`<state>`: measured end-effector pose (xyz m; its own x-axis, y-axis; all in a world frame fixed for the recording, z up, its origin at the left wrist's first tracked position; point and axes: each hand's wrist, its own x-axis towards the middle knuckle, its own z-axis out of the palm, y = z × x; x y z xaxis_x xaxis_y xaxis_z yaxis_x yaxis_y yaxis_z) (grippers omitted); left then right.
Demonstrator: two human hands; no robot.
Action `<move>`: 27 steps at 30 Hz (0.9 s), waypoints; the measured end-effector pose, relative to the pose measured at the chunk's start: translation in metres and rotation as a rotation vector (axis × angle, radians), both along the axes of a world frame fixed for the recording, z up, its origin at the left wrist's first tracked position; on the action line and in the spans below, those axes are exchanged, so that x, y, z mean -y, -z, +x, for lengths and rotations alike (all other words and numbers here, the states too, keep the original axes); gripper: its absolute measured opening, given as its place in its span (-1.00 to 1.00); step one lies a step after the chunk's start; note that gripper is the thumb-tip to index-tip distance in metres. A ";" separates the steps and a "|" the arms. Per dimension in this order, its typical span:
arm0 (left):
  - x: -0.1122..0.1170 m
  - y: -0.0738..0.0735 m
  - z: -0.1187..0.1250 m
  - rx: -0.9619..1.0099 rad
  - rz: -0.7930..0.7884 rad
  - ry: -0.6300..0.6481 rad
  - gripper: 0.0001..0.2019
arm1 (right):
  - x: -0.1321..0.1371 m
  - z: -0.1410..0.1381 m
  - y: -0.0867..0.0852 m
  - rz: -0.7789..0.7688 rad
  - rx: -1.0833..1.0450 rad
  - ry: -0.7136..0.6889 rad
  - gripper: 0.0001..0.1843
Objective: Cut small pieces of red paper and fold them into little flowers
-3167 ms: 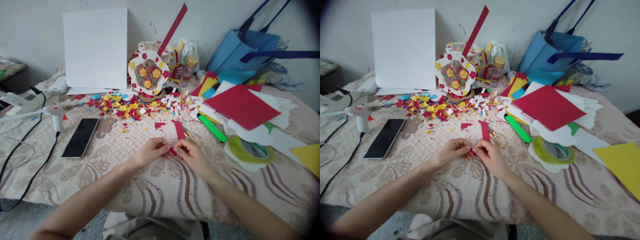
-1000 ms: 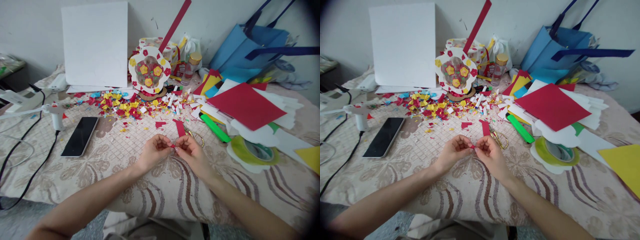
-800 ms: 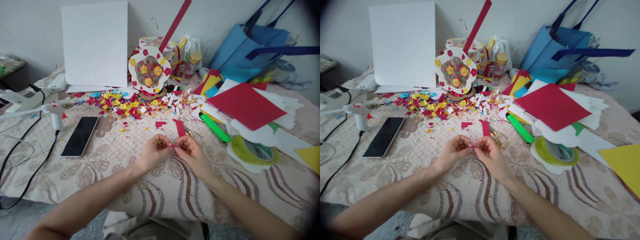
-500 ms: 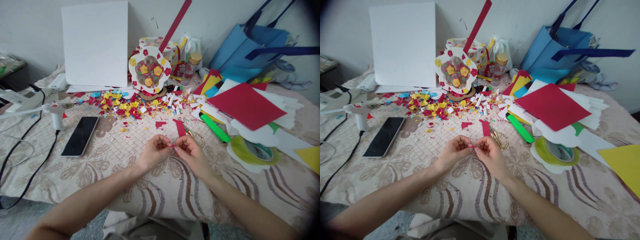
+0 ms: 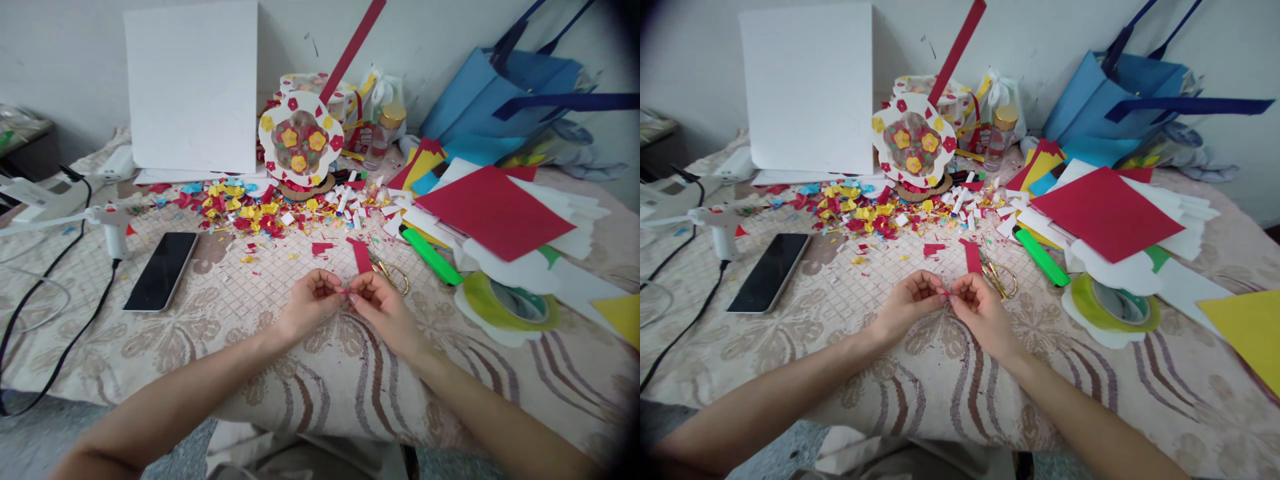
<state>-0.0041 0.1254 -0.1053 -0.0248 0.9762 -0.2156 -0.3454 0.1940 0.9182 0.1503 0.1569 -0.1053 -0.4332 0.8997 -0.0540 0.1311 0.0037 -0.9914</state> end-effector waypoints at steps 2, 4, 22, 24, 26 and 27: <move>0.000 0.000 0.000 0.005 -0.005 0.003 -0.76 | -0.002 0.001 -0.001 -0.032 -0.008 -0.027 -0.92; -0.001 0.000 -0.001 0.018 -0.015 0.010 -0.75 | -0.004 0.004 -0.002 -0.063 -0.005 -0.047 -0.91; -0.001 -0.005 -0.005 -0.049 -0.006 0.073 -0.74 | -0.010 0.010 -0.013 -0.010 0.160 -0.265 -0.80; -0.001 -0.004 -0.006 -0.048 -0.009 0.079 -0.73 | -0.011 0.012 -0.011 -0.038 0.148 -0.272 -0.82; -0.002 -0.004 -0.008 -0.051 -0.011 0.079 -0.72 | -0.012 0.014 -0.011 -0.078 0.132 -0.282 -0.86; -0.002 -0.004 -0.009 -0.053 -0.012 0.079 -0.71 | -0.014 0.015 -0.011 -0.101 0.128 -0.294 -0.88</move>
